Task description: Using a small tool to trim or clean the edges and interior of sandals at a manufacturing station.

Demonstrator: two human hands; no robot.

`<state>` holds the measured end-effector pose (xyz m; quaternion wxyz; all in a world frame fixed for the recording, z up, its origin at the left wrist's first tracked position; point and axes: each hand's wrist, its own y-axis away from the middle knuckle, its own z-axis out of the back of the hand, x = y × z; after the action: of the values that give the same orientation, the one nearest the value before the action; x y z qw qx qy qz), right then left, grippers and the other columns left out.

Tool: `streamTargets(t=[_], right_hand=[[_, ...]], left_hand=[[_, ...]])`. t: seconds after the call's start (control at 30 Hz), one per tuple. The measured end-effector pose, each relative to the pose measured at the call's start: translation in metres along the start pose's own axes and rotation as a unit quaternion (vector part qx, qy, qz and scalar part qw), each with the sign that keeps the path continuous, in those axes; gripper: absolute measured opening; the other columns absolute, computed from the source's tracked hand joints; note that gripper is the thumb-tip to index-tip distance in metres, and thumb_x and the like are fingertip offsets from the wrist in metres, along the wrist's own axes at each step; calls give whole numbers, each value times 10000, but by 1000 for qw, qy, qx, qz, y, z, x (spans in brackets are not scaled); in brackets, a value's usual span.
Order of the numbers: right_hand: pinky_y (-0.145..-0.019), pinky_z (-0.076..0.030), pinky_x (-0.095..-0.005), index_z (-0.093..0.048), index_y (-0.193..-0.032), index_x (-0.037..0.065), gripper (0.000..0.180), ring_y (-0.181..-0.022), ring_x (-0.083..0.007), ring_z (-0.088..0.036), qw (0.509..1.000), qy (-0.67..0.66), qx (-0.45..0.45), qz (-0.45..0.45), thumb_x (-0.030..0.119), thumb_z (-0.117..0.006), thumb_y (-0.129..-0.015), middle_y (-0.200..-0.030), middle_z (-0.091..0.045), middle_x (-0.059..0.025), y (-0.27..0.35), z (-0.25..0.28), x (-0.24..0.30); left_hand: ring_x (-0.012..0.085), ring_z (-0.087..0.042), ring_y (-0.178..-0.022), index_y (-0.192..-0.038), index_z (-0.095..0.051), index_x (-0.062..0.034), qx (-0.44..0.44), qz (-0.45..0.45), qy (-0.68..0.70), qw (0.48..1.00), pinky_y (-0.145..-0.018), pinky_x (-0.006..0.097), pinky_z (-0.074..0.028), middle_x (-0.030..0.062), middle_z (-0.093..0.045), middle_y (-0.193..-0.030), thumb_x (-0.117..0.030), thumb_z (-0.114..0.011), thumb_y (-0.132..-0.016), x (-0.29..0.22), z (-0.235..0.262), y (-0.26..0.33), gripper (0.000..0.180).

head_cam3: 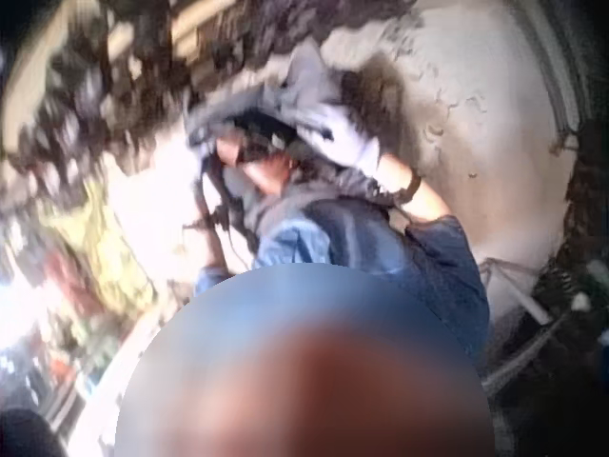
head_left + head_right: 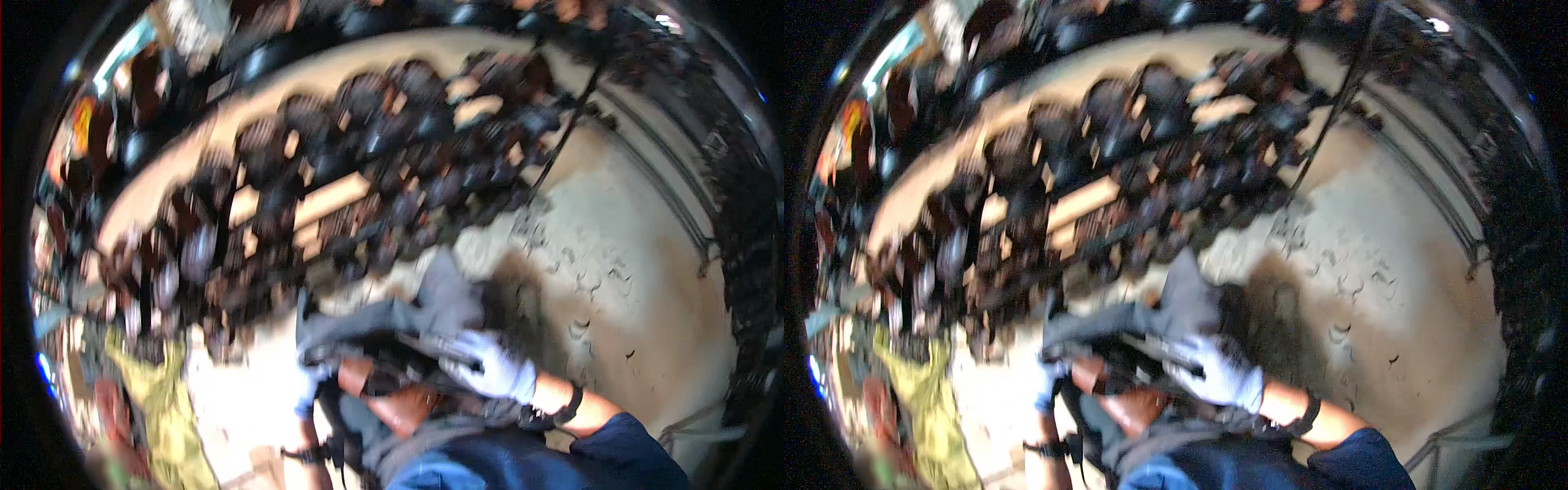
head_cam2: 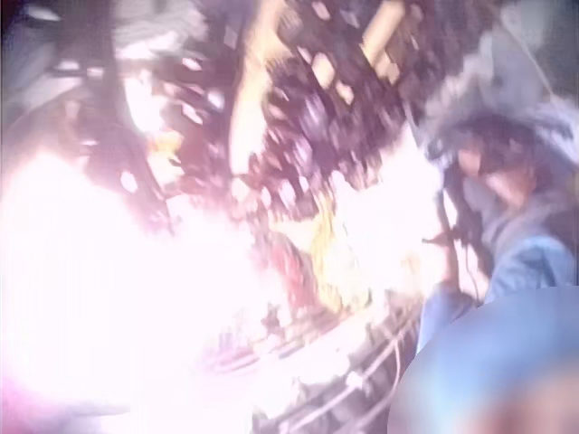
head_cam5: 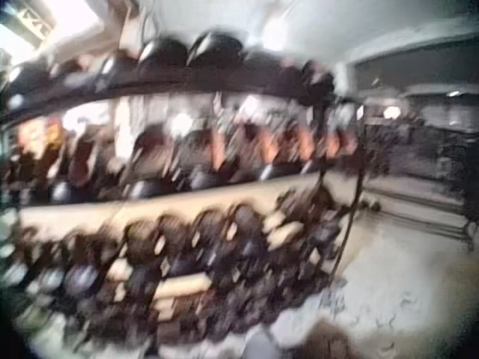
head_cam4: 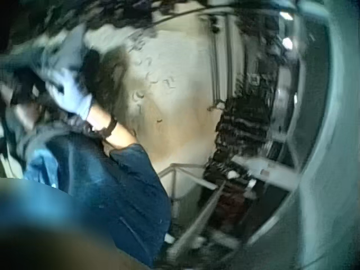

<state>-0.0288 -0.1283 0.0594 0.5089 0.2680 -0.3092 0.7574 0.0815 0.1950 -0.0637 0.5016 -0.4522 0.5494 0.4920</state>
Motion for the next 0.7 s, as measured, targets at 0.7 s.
streamTargets(t=[0.7], right_hand=[[-560, -464, -416, -644, -1110, 158, 330, -651, -284, -598, 977, 102, 164, 85, 205, -630, -784, -859, -576, -88, -22, -62, 25]], left_hand=[[119, -646, -795, -1004, -670, 38, 47, 4, -116, 992, -753, 262, -513, 74, -708, -903, -176, -826, -618, -37, 23, 82, 468]])
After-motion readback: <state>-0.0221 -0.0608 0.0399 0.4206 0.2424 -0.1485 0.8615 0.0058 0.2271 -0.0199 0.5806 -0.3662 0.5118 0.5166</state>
